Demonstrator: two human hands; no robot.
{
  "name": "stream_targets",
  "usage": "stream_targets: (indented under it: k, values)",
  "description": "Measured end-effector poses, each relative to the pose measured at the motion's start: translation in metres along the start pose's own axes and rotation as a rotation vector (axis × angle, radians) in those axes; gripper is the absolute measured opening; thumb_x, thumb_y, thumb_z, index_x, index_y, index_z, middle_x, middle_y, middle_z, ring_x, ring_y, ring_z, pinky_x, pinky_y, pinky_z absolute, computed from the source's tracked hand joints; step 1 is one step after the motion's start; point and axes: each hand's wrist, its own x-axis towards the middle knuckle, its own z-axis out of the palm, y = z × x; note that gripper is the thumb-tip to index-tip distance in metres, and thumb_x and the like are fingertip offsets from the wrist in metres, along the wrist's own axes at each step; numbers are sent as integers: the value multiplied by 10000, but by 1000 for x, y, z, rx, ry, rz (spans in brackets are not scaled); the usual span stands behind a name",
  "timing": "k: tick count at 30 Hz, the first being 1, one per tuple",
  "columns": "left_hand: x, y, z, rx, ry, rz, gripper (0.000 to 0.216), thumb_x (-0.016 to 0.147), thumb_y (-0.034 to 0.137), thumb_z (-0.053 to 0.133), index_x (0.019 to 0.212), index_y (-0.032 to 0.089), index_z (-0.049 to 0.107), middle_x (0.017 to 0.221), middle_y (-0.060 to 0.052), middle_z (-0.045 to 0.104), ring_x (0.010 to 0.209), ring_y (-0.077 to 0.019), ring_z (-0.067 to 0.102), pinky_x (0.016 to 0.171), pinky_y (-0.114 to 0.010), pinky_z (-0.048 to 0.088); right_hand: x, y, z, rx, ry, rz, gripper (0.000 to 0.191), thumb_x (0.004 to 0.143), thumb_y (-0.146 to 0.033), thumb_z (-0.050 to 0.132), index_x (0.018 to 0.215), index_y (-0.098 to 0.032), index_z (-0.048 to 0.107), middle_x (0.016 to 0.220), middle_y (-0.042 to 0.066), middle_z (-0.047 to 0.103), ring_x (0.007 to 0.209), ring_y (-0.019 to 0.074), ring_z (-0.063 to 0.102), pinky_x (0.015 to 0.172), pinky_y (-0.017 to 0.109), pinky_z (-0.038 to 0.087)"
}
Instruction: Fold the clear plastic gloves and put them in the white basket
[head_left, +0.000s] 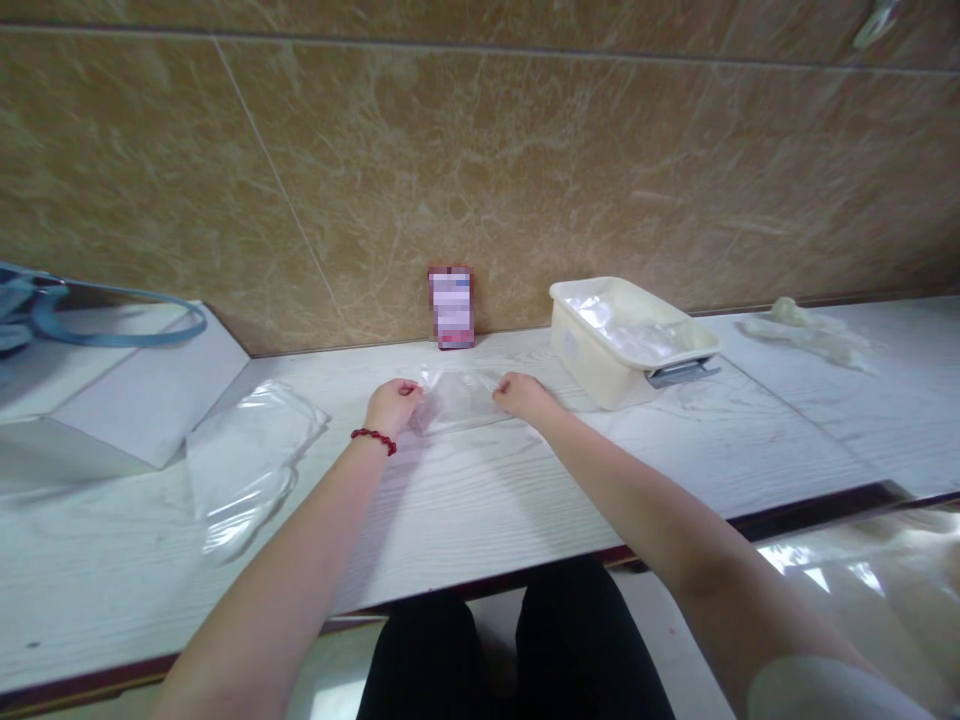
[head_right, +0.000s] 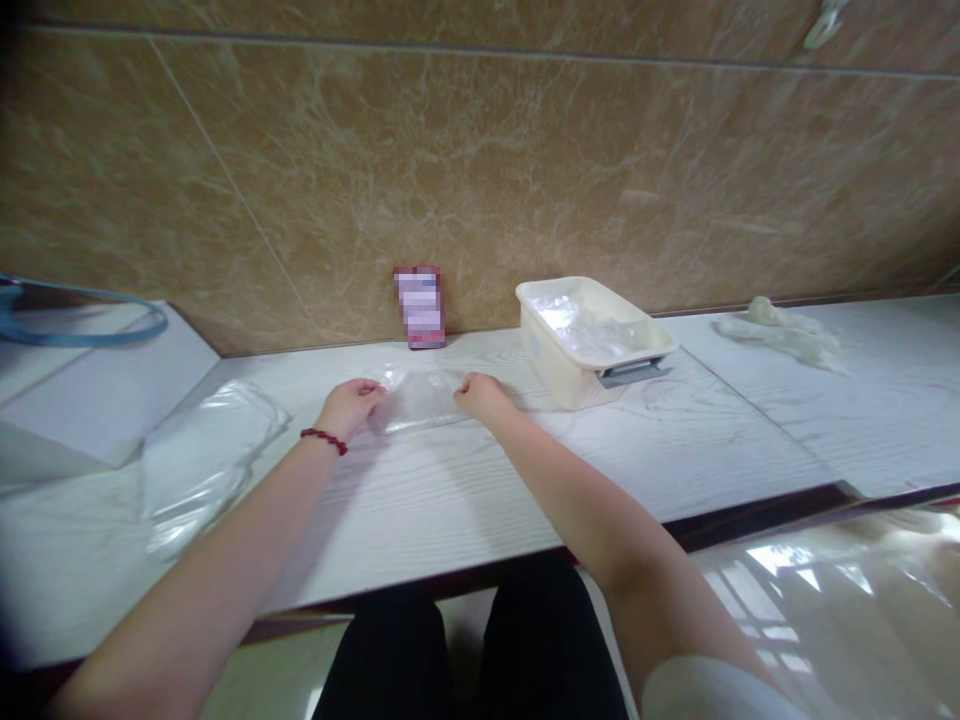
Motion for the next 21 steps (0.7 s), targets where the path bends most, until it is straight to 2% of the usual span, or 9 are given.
stream_targets:
  k: [8, 13, 17, 21]
  values:
    - [-6, 3, -2, 111, 27, 52, 282, 668, 224, 505, 943, 173, 535, 747, -18, 641, 607, -123, 575, 569, -219, 407, -11, -2, -2, -34, 48, 34, 182, 710, -342, 482, 804, -233, 593, 764, 16, 638, 683, 151, 569, 547, 225, 372]
    - [-7, 4, -1, 198, 73, 122, 264, 666, 212, 486, 926, 188, 524, 769, -21, 634, 700, -145, 580, 632, -233, 407, -12, -4, -1, -52, 69, 17, 194, 722, -340, 478, 849, -232, 578, 789, 21, 633, 704, 159, 569, 559, 236, 382]
    - [-11, 5, -7, 227, 137, 74, 355, 687, 228, 463, 1035, 158, 444, 852, -66, 628, 761, -180, 577, 655, -268, 408, -10, -4, 2, -61, 109, -11, 246, 747, -394, 446, 856, -221, 582, 809, 40, 625, 703, 157, 560, 575, 242, 383]
    - [-12, 0, -10, 128, 158, 3, 409, 706, 189, 434, 1104, 142, 354, 935, -99, 609, 759, -180, 575, 639, -274, 410, -8, -3, 5, -63, 191, -71, 196, 741, -345, 465, 794, -204, 591, 823, 47, 619, 733, 147, 551, 611, 231, 383]
